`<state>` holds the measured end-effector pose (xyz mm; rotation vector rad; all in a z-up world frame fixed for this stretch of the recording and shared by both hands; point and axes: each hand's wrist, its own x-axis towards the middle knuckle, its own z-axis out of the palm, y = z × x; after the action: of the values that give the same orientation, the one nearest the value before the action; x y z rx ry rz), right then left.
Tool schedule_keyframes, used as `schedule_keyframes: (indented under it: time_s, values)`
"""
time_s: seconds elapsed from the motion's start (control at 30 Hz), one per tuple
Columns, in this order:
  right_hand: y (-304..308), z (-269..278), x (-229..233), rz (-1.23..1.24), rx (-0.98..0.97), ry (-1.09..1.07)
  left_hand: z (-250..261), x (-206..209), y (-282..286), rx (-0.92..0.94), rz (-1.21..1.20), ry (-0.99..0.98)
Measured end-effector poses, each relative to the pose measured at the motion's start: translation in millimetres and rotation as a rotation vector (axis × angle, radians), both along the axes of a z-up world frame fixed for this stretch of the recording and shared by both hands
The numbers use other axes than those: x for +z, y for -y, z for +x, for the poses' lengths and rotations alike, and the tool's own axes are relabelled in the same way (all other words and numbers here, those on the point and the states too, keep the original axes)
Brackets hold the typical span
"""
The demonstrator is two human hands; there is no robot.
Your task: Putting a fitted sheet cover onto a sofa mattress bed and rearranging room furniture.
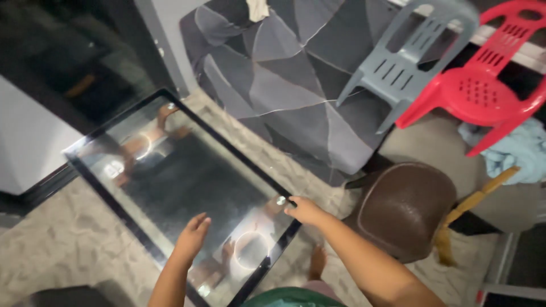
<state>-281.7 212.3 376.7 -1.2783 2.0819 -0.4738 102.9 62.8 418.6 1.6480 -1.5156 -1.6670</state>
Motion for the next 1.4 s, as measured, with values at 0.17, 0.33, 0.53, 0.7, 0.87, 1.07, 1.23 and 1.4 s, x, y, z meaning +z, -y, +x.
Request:
schedule_keyframes:
  time_s: [0.17,0.33,0.53,0.7,0.87,1.07,1.23,1.4]
  values:
    - [-12,-107,14,-0.034,0.020,0.068,-134,19,-2,-0.171,-0.176,0.022]
    - [-29,-240,31,-0.076,-0.068,0.128,-285,21,-5,-0.218,-0.070,-0.095]
    - [-49,-316,125,-0.008,-0.469,0.537,-423,50,-15,-0.356,-0.124,-0.070]
    - [-59,-336,143,-0.033,-0.537,0.654,-484,71,-14,-0.533,-0.235,-0.067]
    - [-59,-355,144,-0.096,-0.515,0.691,-534,79,26,-0.546,-0.391,-0.075]
    - [-44,-408,126,-0.065,-0.513,0.654,-565,106,54,-0.420,-0.192,-0.259]
    - [7,-463,118,-0.056,-0.505,0.666,-602,70,108,-0.376,-0.132,-0.251]
    - [92,-509,104,-0.047,-0.498,0.712,-643,51,167,-0.300,-0.029,-0.208]
